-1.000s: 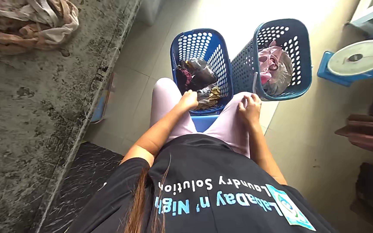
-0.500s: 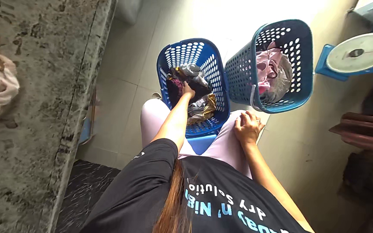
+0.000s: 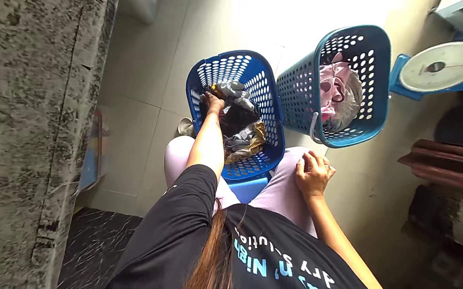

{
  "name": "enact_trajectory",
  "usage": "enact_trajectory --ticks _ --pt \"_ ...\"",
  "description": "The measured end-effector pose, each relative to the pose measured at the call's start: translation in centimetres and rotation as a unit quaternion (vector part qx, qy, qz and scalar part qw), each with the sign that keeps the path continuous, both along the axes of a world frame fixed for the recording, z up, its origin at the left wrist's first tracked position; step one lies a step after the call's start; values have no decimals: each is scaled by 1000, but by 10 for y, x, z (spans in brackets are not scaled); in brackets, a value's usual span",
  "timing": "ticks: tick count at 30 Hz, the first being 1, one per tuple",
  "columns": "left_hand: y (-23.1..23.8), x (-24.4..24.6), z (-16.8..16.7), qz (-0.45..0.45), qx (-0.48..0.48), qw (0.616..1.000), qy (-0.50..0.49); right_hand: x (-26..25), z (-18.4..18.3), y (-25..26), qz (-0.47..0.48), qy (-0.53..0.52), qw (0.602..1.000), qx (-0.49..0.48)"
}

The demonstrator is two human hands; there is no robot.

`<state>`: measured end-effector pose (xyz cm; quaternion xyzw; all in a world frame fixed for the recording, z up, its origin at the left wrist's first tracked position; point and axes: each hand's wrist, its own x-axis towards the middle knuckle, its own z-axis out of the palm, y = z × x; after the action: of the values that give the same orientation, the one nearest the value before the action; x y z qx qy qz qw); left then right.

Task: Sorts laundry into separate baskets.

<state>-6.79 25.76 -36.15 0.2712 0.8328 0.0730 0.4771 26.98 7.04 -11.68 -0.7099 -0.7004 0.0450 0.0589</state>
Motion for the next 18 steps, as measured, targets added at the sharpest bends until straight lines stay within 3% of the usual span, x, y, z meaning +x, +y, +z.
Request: enact_trajectory --ticks 4,8,13,18 --pt "-1 -7 -4 -11 -46 998 -40 3 12 2 0 -9 1000 19" --pt "16 -3 29 -128 -21 986 -105 -2 19 2 5 -2 1000 20" --pt "13 -2 120 -201 67 970 -122 -8 25 -3 -4 -4 1000 4" --pt "-50 1 238 -186 217 936 -207 -15 34 -9 -18 5 999 -47"
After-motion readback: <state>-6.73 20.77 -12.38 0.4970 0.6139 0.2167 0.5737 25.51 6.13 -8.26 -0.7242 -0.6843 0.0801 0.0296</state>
